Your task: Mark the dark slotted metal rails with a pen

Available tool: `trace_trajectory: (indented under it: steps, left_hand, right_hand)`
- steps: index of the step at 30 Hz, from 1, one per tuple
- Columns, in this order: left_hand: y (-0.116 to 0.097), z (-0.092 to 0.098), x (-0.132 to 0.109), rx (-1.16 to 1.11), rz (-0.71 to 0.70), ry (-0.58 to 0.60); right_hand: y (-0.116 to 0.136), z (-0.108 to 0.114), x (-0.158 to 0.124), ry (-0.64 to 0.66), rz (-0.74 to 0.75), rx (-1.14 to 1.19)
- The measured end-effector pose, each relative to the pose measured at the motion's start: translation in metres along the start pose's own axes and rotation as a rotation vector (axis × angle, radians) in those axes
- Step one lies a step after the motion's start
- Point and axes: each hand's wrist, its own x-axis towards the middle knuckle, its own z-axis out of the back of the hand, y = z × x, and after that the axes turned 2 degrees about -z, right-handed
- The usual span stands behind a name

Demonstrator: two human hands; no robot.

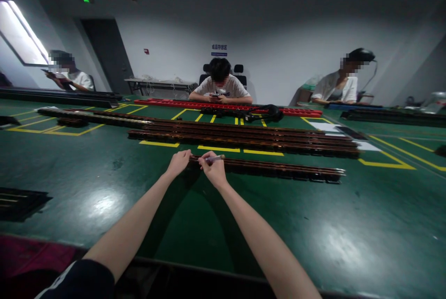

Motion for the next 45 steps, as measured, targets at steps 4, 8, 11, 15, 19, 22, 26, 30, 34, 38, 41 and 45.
trace_trajectory:
  steps: [4,8,11,15,19,22,26,30,34,38,41,45]
  left_hand:
    - [-0.003,0.004,-0.003,0.06,0.053,-0.041]
    - [-0.008,0.007,-0.007,0.098,0.079,-0.05]
    - [-0.012,0.008,-0.01,0.119,0.069,-0.054]
    - [-0.015,0.008,-0.01,0.154,0.075,-0.045]
    - [-0.013,0.005,-0.009,0.149,0.055,-0.024]
    - [-0.01,0.002,-0.008,0.155,0.027,-0.019]
    - [-0.009,-0.001,-0.007,0.166,0.0,-0.012]
    - [-0.011,-0.001,-0.008,0.196,-0.034,-0.001]
    - [-0.013,-0.001,-0.008,0.213,-0.075,0.021]
    - [-0.014,0.0,-0.008,0.242,-0.093,0.048]
    - [-0.014,0.001,-0.007,0.303,-0.094,0.041]
    - [-0.013,0.001,-0.006,0.334,-0.099,0.033]
  right_hand:
    - [-0.002,0.002,-0.001,0.015,-0.009,0.001]
    - [-0.003,0.002,-0.001,0.004,-0.021,0.014]
    - [-0.004,0.001,-0.001,0.0,-0.054,0.04]
    - [-0.007,0.001,0.001,-0.011,-0.114,0.106]
    - [-0.008,0.002,0.001,-0.045,-0.101,0.118]
    - [-0.008,0.003,0.0,-0.096,-0.077,0.131]
    - [-0.008,0.003,0.0,-0.128,-0.066,0.125]
    - [-0.004,0.004,-0.002,-0.06,-0.043,0.041]
    - [-0.002,0.005,-0.003,-0.044,-0.039,-0.013]
    - [-0.004,0.005,-0.002,-0.068,-0.037,-0.01]
    - [-0.005,0.005,-0.002,-0.078,-0.026,0.002]
    - [-0.005,0.005,-0.002,-0.106,-0.011,-0.016]
